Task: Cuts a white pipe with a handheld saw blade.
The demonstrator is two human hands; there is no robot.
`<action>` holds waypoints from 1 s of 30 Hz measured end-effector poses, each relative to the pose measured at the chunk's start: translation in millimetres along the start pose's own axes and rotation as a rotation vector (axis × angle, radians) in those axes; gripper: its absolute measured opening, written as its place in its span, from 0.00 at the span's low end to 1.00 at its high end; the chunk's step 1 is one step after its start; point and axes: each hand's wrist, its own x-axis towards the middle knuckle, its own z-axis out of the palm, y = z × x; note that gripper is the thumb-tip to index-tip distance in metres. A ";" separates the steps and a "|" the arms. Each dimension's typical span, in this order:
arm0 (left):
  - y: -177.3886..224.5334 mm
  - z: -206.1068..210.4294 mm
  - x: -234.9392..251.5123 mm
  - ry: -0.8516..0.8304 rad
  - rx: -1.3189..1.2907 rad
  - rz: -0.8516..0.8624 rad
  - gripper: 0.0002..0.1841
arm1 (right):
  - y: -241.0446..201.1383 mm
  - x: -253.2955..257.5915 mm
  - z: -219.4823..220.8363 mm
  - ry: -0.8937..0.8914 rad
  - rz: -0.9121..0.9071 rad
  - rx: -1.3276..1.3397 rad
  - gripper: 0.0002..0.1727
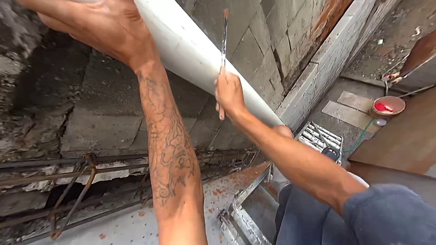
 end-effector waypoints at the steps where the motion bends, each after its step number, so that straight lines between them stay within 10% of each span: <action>1: 2.4 -1.0 0.9 -0.002 0.001 -0.028 0.61 | 5.7 -17.5 -3.2 -0.025 -0.018 -0.008 0.25; 12: 6.3 6.3 7.8 0.026 -0.138 -0.012 0.71 | 25.5 -49.7 0.9 -0.061 0.026 0.011 0.21; 17: 2.1 2.6 0.7 -0.002 -0.056 -0.021 0.48 | 8.6 0.0 16.2 0.071 -0.050 -0.003 0.20; 20: 6.2 3.0 5.9 0.010 -0.064 -0.038 0.70 | 31.3 -51.8 8.4 -0.055 -0.037 -0.033 0.20; 25: 1.2 5.0 1.7 0.000 -0.009 -0.017 0.58 | 20.6 -6.1 22.1 0.099 -0.070 -0.024 0.19; 30: 6.3 4.7 5.4 0.023 -0.098 -0.034 0.71 | 29.7 -42.7 14.5 -0.034 0.000 0.020 0.20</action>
